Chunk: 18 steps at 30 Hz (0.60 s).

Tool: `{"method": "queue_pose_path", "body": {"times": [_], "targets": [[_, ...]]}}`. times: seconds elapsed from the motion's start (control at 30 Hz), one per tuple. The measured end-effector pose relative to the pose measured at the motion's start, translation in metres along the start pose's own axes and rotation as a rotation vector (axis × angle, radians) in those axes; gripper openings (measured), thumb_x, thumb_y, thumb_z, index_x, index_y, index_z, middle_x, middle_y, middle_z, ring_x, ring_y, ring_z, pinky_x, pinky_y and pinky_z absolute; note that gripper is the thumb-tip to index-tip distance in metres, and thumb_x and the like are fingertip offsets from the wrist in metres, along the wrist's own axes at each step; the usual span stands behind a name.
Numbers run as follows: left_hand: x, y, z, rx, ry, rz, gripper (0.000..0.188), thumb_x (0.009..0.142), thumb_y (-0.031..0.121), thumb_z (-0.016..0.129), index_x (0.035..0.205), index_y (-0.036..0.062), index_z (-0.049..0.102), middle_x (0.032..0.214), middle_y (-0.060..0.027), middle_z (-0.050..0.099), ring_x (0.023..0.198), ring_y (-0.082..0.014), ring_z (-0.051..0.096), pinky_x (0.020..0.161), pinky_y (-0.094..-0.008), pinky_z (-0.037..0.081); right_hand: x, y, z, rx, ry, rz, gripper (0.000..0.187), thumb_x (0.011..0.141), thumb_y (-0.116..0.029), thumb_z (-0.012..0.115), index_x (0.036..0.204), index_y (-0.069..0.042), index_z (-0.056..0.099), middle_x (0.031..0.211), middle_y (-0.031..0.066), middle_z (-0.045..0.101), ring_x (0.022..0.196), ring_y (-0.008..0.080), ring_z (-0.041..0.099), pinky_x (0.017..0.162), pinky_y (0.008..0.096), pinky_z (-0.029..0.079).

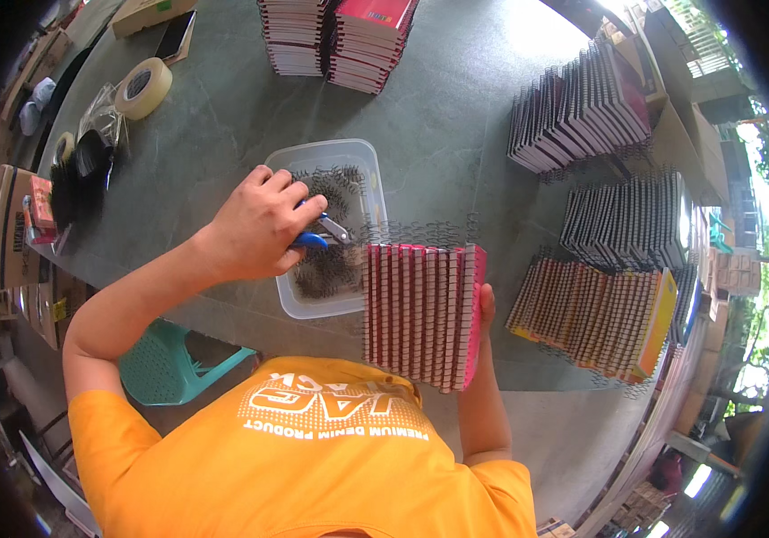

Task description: The person uses a pair of snips to trim the wire coils on stacks of spiral-bound notebooks and stacks the finished items on a table.

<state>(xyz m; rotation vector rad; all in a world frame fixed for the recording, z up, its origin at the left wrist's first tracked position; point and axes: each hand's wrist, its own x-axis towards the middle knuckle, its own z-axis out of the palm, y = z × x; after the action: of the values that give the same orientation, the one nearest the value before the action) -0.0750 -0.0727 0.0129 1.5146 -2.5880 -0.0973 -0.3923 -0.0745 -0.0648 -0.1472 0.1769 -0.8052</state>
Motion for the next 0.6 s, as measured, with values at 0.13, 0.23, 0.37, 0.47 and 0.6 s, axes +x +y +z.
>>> {"method": "queue_pose_path", "body": {"times": [0.13, 0.23, 0.37, 0.47, 0.6], "targets": [[-0.002, 0.002, 0.004, 0.051, 0.085, -0.003, 0.047, 0.06, 0.025, 0.07, 0.101, 0.006, 0.057, 0.081, -0.0075, 0.055, 0.082, -0.0232, 0.053, 0.078, -0.0373, 0.041, 0.001, -0.001, 0.0, 0.012, -0.004, 0.01, 0.061, 0.083, -0.047, 0.054, 0.124, -0.003, 0.046, 0.117, 0.0189, 0.054, 0.103, 0.0287, 0.057, 0.083, 0.0434, 0.05], [-0.002, 0.005, 0.004, 0.043, 0.042, 0.009, 0.043, 0.06, 0.023, 0.071, 0.098, 0.0062, 0.058, 0.08, -0.0072, 0.054, 0.081, -0.0231, 0.054, 0.077, -0.0369, 0.041, 0.003, 0.0, 0.003, 0.0, -0.01, 0.02, 0.06, 0.082, -0.048, 0.055, 0.122, -0.003, 0.048, 0.117, 0.0175, 0.055, 0.102, 0.0269, 0.057, 0.083, 0.042, 0.051], [-0.001, 0.008, 0.003, -0.057, -0.244, -0.071, 0.036, 0.058, 0.019, 0.072, 0.089, 0.0071, 0.057, 0.078, -0.0071, 0.053, 0.08, -0.0234, 0.054, 0.074, -0.0377, 0.041, 0.004, 0.001, 0.003, -0.052, -0.018, 0.049, 0.06, 0.082, -0.048, 0.056, 0.12, -0.003, 0.05, 0.115, 0.0153, 0.057, 0.101, 0.0243, 0.059, 0.083, 0.0399, 0.051], [-0.007, 0.004, 0.011, -0.092, -0.167, -0.152, 0.033, 0.057, 0.016, 0.072, 0.085, 0.008, 0.056, 0.08, -0.0071, 0.054, 0.082, -0.0235, 0.053, 0.073, -0.038, 0.04, -0.001, 0.0, 0.0, -0.061, 0.041, 0.036, 0.06, 0.082, -0.049, 0.055, 0.12, -0.003, 0.05, 0.114, 0.015, 0.058, 0.099, 0.0242, 0.059, 0.082, 0.0392, 0.051], [-0.009, 0.001, 0.004, -0.024, 0.021, -0.099, 0.042, 0.058, 0.016, 0.071, 0.096, 0.0063, 0.057, 0.086, -0.0081, 0.055, 0.088, -0.0243, 0.053, 0.081, -0.0378, 0.039, -0.002, -0.005, 0.001, -0.129, 0.069, 0.031, 0.059, 0.082, -0.049, 0.055, 0.118, -0.002, 0.051, 0.113, 0.0142, 0.058, 0.098, 0.0239, 0.06, 0.082, 0.0385, 0.052]]}}
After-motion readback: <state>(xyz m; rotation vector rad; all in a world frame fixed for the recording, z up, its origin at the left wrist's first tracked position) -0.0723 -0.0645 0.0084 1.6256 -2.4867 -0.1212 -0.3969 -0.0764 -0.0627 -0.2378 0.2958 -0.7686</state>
